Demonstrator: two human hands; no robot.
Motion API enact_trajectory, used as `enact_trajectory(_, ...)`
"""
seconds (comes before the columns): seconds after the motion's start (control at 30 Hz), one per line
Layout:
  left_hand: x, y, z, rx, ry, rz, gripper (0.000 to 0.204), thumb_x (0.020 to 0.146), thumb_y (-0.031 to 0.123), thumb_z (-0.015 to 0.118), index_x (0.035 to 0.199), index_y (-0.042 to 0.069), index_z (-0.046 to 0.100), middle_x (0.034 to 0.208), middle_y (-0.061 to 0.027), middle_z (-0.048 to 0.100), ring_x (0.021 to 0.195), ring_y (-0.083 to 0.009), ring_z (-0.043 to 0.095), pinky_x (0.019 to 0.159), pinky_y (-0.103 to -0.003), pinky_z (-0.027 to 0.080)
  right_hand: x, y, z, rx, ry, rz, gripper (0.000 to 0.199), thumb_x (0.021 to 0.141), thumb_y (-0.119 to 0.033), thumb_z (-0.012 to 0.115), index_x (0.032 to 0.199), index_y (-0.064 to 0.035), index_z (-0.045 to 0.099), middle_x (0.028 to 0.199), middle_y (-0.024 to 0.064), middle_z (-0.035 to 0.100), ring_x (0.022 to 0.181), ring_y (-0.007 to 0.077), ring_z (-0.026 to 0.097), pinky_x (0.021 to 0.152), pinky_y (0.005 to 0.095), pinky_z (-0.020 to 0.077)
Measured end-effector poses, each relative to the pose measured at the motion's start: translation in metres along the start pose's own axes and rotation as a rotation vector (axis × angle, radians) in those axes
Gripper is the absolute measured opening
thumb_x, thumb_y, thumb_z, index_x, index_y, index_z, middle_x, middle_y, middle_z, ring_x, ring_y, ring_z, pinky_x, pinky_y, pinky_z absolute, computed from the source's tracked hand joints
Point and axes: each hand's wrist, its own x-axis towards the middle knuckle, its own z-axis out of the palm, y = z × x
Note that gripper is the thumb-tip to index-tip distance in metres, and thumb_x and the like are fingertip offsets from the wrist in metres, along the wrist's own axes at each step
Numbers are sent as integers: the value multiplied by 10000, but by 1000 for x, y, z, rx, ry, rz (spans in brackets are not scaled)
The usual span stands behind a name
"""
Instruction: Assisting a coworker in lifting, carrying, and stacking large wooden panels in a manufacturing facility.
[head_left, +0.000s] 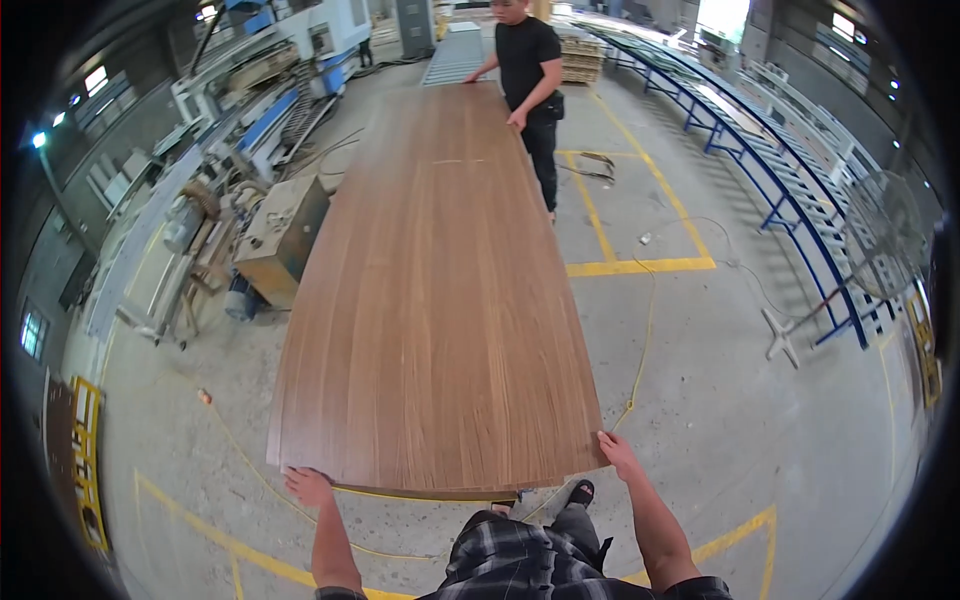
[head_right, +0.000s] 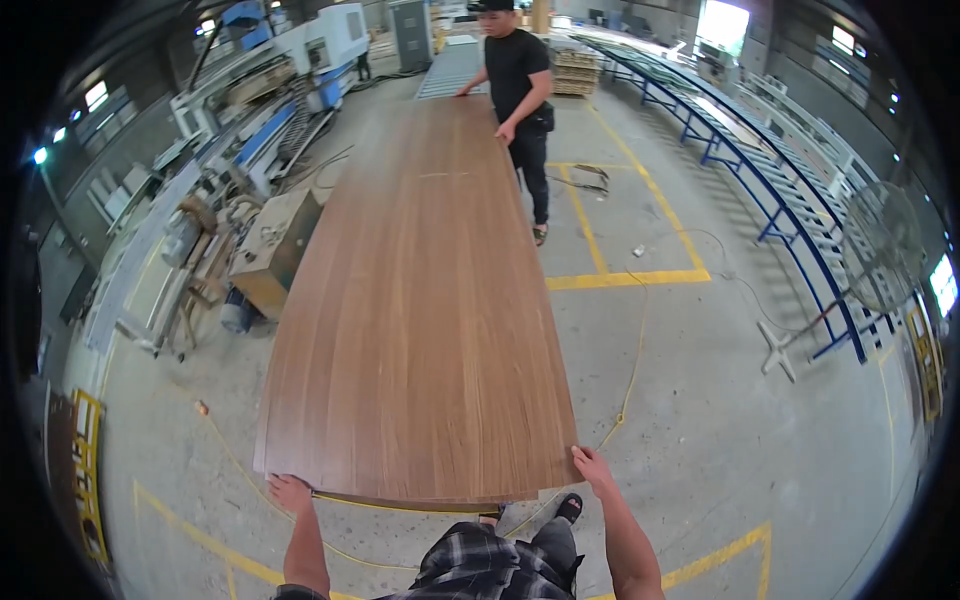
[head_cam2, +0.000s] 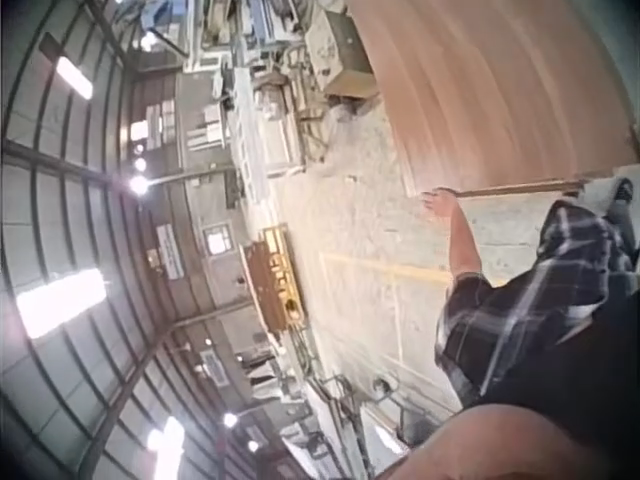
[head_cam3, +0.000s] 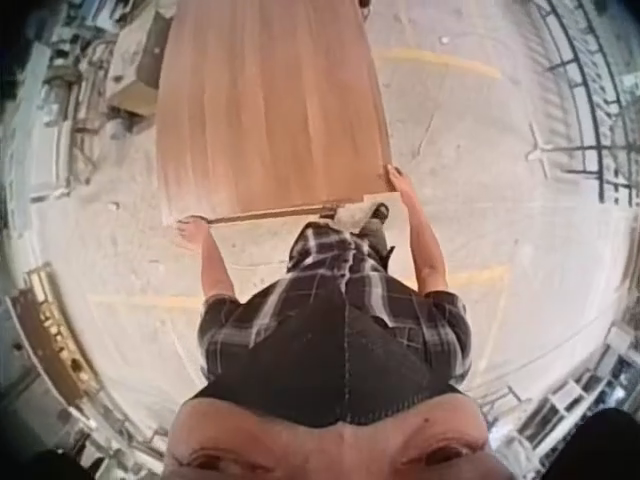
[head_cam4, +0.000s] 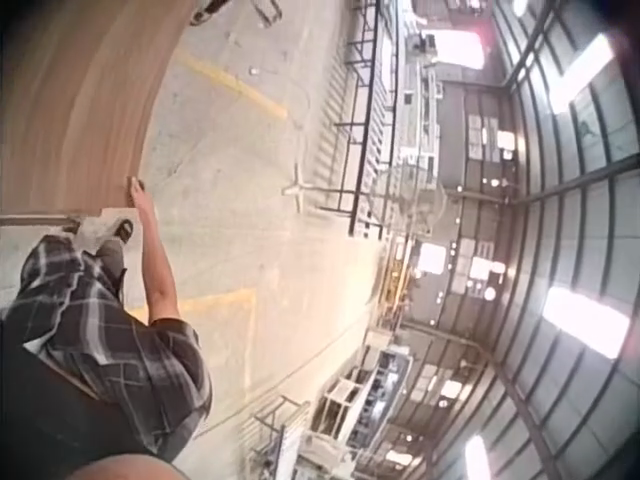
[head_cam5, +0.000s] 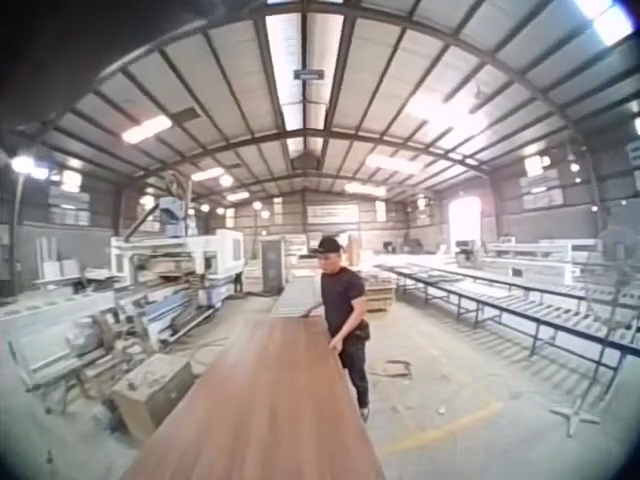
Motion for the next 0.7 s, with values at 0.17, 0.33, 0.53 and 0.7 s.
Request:
enact_trajectory(0.17, -58, 28, -16, -26, -46, -115, 415, 840, 281, 326, 1199, 77, 371, 1228, -135, 376, 1147, -304, 326, 870, -433, 330, 33, -12, 10, -259, -8, -53, 561, 778, -403, 499, 1105, 47, 424, 1005, 156, 520, 909, 201, 500, 760, 296, 403)
enact_trajectory(0.33, -129, 63, -60, -69, -137, -58, 429, 826, 280, 339, 1198, 68, 373, 1254, -141, 338, 1173, -320, 277, 911, -430, 286, 49, 22, 7, -861, -57, -432, 448, 735, -410, 490, 1102, -156, 463, 933, 267, 501, 866, 367, 515, 731, 373, 428)
enact_trajectory(0.53, -215, 93, -100, -212, -128, -121, 485, 791, 313, 396, 1190, 40, 375, 1243, -182, 330, 1179, -354, 242, 957, -424, 229, 34, 31, 6, -736, -98, -532, 372, 717, -387, 498, 1040, -202, 494, 860, 266, 495, 774, 401, 517, 688, 398, 439)
enact_trajectory(0.7, -272, 88, -109, -310, -179, -231, 622, 754, 370, 473, 1216, -11, 308, 1241, -252, 290, 1179, -379, 222, 977, -419, 188, 6, 30, -4, -406, -116, -345, 447, 698, -345, 563, 986, -12, 488, 839, 256, 514, 759, 358, 542, 675, 381, 437)
